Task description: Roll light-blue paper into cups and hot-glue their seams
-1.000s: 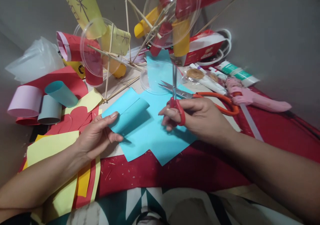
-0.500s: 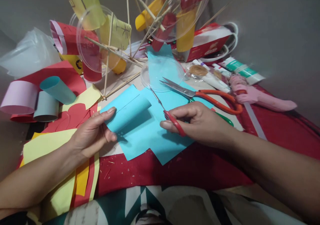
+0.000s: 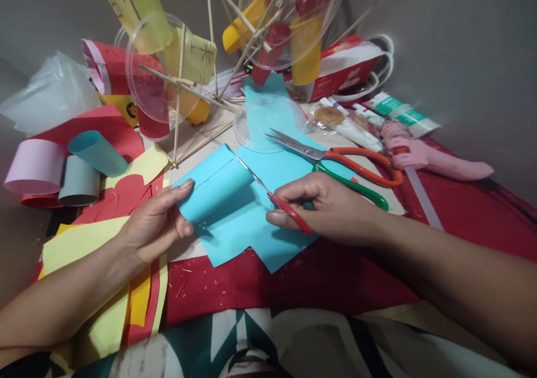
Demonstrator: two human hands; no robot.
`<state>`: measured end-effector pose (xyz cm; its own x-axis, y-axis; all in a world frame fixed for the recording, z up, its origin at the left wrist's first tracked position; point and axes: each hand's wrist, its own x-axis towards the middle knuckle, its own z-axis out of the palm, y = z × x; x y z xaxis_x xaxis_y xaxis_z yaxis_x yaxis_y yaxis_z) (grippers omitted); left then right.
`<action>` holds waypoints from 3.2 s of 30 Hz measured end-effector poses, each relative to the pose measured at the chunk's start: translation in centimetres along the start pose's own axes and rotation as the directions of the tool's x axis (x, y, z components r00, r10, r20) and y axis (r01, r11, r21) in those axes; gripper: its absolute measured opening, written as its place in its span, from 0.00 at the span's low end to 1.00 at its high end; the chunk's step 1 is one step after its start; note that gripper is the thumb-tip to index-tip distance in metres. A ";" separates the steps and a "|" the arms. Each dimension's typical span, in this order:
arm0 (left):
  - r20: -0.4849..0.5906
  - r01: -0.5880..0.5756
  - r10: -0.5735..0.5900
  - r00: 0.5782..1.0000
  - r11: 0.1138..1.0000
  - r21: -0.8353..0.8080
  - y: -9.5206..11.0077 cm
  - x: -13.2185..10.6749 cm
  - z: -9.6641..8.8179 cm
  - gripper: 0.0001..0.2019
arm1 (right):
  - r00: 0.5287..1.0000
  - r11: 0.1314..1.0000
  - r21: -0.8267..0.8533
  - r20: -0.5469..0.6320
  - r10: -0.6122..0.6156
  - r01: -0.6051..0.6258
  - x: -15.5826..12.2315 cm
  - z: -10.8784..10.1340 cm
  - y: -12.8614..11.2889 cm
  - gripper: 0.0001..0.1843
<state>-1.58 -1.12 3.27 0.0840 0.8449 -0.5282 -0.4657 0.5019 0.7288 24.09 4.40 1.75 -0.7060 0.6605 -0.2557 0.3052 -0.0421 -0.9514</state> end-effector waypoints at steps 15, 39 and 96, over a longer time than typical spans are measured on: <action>0.064 0.035 -0.030 0.997 0.996 -0.076 0.0 0.1 0.4 0.08 | 0.999 0.999 -0.013 -0.036 -0.041 0.041 0.3 0.0 1.6 0.37; 0.126 0.077 -0.054 0.991 0.979 -0.188 -0.9 -0.1 0.6 0.13 | 0.991 0.986 -0.100 -0.024 -0.133 0.130 0.4 0.2 1.1 0.39; 0.147 0.070 -0.045 0.988 0.984 -0.166 -1.3 0.5 0.4 0.11 | 0.995 0.984 -0.156 -0.041 -0.094 0.086 0.4 0.2 1.1 0.37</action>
<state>-0.56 -1.32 2.20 0.2337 0.8395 -0.4906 -0.5984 0.5218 0.6079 24.06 4.47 0.61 -0.7045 0.6919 -0.1579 0.3389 0.1326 -0.9314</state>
